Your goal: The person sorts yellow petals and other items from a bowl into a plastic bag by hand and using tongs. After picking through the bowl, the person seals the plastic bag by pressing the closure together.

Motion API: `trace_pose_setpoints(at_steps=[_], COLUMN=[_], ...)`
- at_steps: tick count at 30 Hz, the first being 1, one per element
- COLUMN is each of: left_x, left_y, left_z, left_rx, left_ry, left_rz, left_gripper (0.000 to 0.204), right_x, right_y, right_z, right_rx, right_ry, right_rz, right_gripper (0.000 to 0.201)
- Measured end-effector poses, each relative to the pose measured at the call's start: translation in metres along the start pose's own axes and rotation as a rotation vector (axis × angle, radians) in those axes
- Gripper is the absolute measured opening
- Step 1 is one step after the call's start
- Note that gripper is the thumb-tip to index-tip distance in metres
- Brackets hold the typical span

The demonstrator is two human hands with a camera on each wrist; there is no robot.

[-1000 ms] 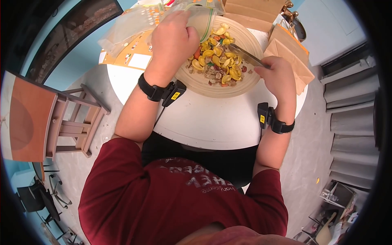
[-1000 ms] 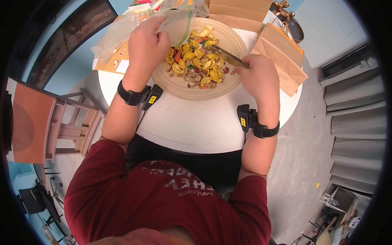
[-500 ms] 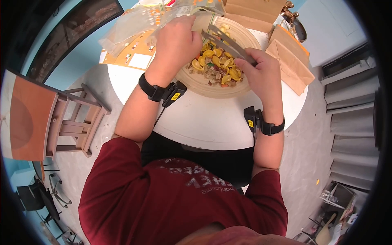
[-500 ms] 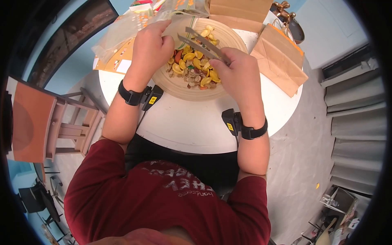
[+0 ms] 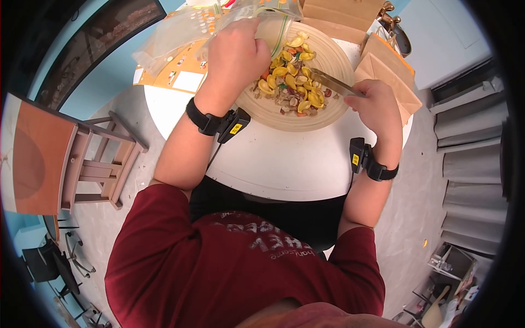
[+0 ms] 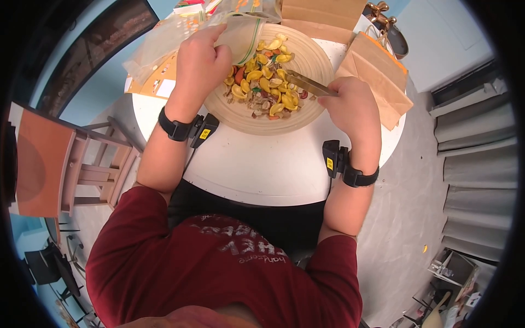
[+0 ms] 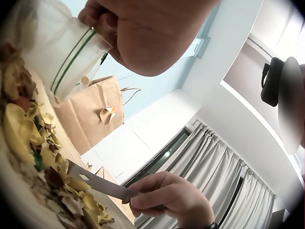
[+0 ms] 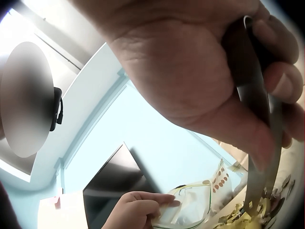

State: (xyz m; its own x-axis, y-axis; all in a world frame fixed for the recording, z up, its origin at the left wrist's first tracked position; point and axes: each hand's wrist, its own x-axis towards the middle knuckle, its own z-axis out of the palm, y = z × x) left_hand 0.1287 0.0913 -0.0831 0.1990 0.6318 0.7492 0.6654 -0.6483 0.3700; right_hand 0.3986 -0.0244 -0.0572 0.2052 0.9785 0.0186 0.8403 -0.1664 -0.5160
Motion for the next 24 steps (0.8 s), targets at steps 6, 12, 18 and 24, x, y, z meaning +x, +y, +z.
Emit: trace_pose_setpoints(at_steps=[6,12,18,24], left_x=[0.0,0.001,0.0,0.001], left_y=[0.001,0.001,-0.001,0.001], left_z=[-0.001,-0.002,0.001,0.0], left_rx=[-0.001,0.004,-0.009,-0.004], left_ry=[-0.012,0.001,0.003,0.004], left_rz=[-0.014,0.009,0.007,-0.001], left_gripper=[0.042,0.042,0.042,0.042], right_x=[-0.003,0.003,-0.006,0.002], right_y=[0.003,-0.005,-0.028,-0.015], right_z=[-0.006,0.009,0.024,0.006], right_rx=[0.136,0.388,0.279,-0.017], right_ry=[0.133,0.392,0.301,0.08], right_rz=[0.023,-0.085,-0.166,0.043], right_gripper=[0.024,0.027,0.029,0.031])
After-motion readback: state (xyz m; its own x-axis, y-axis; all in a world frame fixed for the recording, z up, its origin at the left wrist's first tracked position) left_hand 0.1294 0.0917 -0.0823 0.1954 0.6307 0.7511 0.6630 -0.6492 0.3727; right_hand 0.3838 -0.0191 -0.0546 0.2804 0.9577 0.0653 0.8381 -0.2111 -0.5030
